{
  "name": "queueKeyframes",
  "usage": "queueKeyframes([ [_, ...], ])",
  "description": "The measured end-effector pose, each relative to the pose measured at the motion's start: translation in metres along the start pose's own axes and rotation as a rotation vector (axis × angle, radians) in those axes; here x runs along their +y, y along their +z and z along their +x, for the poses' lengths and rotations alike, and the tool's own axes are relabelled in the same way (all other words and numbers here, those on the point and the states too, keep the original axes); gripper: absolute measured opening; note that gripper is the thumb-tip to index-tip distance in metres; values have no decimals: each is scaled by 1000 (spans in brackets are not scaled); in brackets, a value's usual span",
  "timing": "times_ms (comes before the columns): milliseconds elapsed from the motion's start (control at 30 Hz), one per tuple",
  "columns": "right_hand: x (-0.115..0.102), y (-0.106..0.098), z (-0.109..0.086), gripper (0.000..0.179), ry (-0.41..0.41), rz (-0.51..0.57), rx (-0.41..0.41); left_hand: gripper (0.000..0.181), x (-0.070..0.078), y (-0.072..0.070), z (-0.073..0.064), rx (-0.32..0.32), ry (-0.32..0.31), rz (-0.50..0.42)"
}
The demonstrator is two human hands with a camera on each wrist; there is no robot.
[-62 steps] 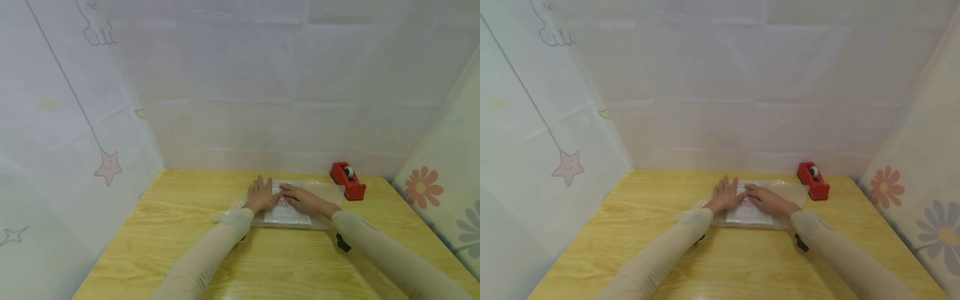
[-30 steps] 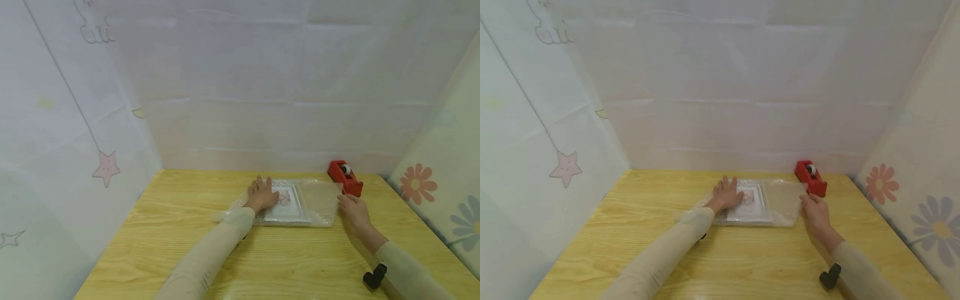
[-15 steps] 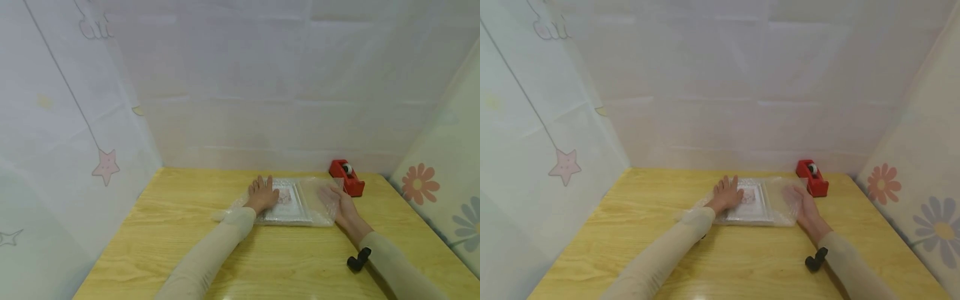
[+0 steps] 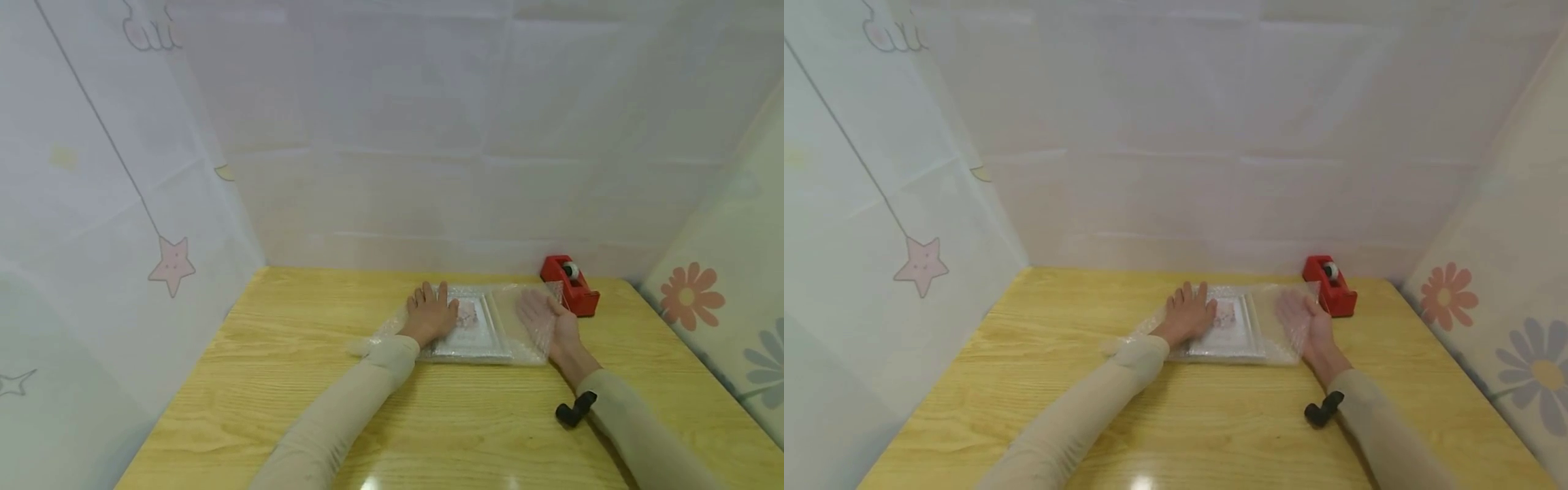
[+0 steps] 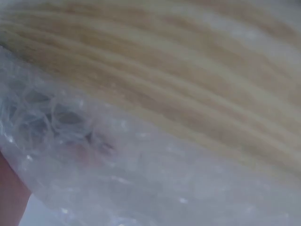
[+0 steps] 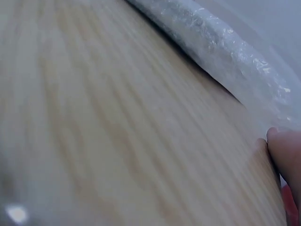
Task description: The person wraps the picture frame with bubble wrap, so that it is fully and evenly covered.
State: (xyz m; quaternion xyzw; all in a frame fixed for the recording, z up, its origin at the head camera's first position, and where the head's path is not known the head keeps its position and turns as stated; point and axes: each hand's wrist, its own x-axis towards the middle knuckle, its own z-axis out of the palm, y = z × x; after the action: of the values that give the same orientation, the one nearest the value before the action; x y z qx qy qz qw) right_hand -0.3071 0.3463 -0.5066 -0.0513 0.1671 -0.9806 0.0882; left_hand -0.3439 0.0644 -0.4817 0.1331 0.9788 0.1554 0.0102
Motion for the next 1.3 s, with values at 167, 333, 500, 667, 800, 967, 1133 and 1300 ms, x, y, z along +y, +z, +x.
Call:
queueKeyframes([
  [167,2,0,4,54,-8,161,-57,59,2,-3,-1,24,-3,32],
  [333,4,0,5,53,-17,229,-112,60,2,0,-2,22,-6,58],
  [500,4,6,3,54,-4,261,-129,61,5,1,-1,22,-12,74],
  [667,6,23,7,55,20,307,-131,62,6,1,-1,22,-19,74],
  [800,12,41,9,54,52,349,-127,63,5,3,0,20,-27,79],
  [967,24,54,14,53,93,317,-119,63,5,5,-2,14,-31,85],
  [1133,39,62,19,52,99,300,-113,62,8,0,-5,11,-31,78],
  [1300,55,67,25,53,73,268,-113,62,8,-2,-7,19,-34,61],
])
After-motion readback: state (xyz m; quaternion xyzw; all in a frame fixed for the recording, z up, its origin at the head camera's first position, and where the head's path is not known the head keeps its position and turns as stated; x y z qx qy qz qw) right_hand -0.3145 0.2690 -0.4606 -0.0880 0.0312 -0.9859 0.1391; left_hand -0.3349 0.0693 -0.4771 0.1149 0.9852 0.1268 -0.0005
